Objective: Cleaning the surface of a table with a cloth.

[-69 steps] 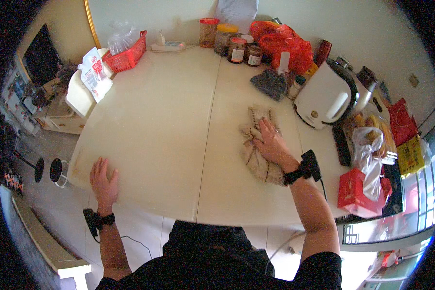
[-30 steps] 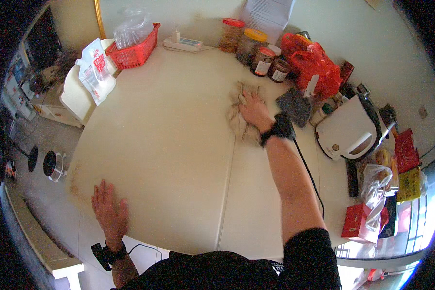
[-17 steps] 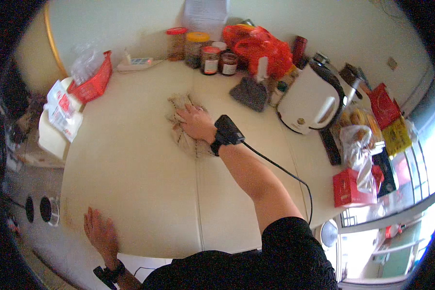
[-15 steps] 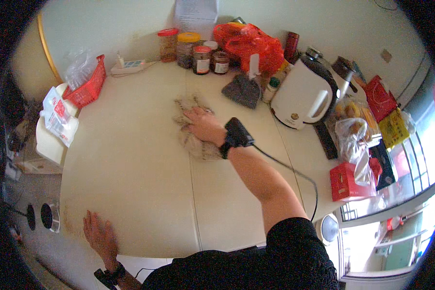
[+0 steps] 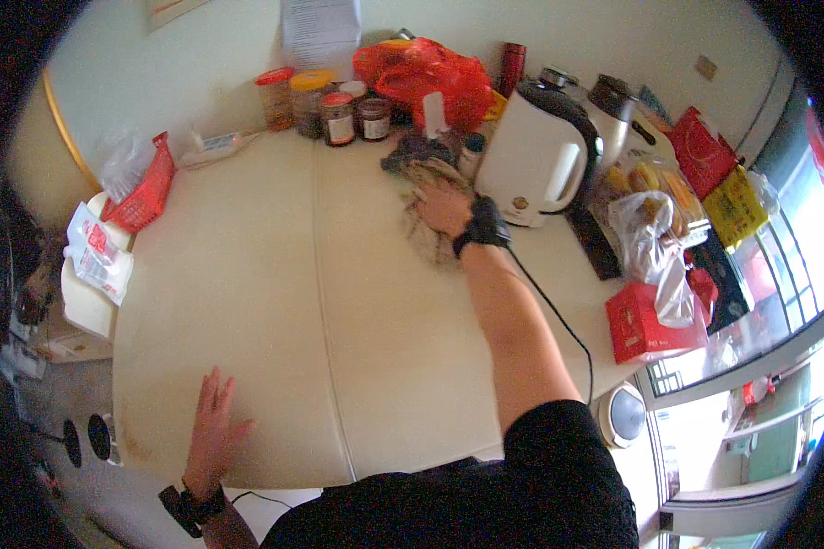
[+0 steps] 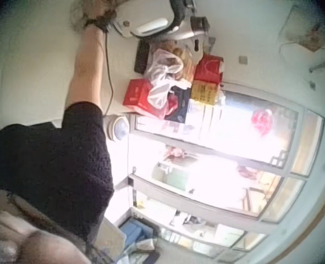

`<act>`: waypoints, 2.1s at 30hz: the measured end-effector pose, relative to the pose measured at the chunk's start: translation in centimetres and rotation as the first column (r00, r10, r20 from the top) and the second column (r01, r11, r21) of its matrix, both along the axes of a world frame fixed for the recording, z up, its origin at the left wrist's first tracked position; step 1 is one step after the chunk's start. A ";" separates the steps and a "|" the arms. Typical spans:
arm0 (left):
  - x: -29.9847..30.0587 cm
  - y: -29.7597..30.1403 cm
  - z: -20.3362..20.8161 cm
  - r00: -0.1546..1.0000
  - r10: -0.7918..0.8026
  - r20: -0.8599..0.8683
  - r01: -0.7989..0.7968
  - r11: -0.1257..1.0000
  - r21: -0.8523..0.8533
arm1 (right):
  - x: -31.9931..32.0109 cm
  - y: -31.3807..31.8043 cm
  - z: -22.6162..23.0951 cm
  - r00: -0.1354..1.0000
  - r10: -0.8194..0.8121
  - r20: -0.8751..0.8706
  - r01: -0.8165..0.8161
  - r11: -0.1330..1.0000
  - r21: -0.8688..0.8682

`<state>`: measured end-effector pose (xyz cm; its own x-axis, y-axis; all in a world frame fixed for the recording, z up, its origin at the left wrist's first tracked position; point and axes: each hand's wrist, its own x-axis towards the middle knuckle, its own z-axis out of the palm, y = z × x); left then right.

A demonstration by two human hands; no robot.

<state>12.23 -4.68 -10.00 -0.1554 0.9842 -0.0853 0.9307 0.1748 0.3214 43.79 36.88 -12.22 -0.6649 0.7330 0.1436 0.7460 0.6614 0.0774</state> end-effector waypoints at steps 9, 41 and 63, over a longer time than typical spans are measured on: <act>3.9 0.5 -1.2 0.994 -0.045 -0.099 0.037 0.996 -0.082 | 5.4 -9.1 -1.8 0.951 -0.101 -0.291 0.108 0.994 0.009; 4.3 0.4 -0.3 0.988 -0.082 -0.131 0.083 0.997 -0.001 | 11.2 -25.0 1.3 0.810 -0.509 -0.292 0.471 0.861 -0.192; -3.7 6.1 1.0 0.970 -0.173 -0.170 0.200 0.968 0.153 | -15.4 -0.6 0.0 0.958 -0.080 -0.276 0.017 0.975 -0.222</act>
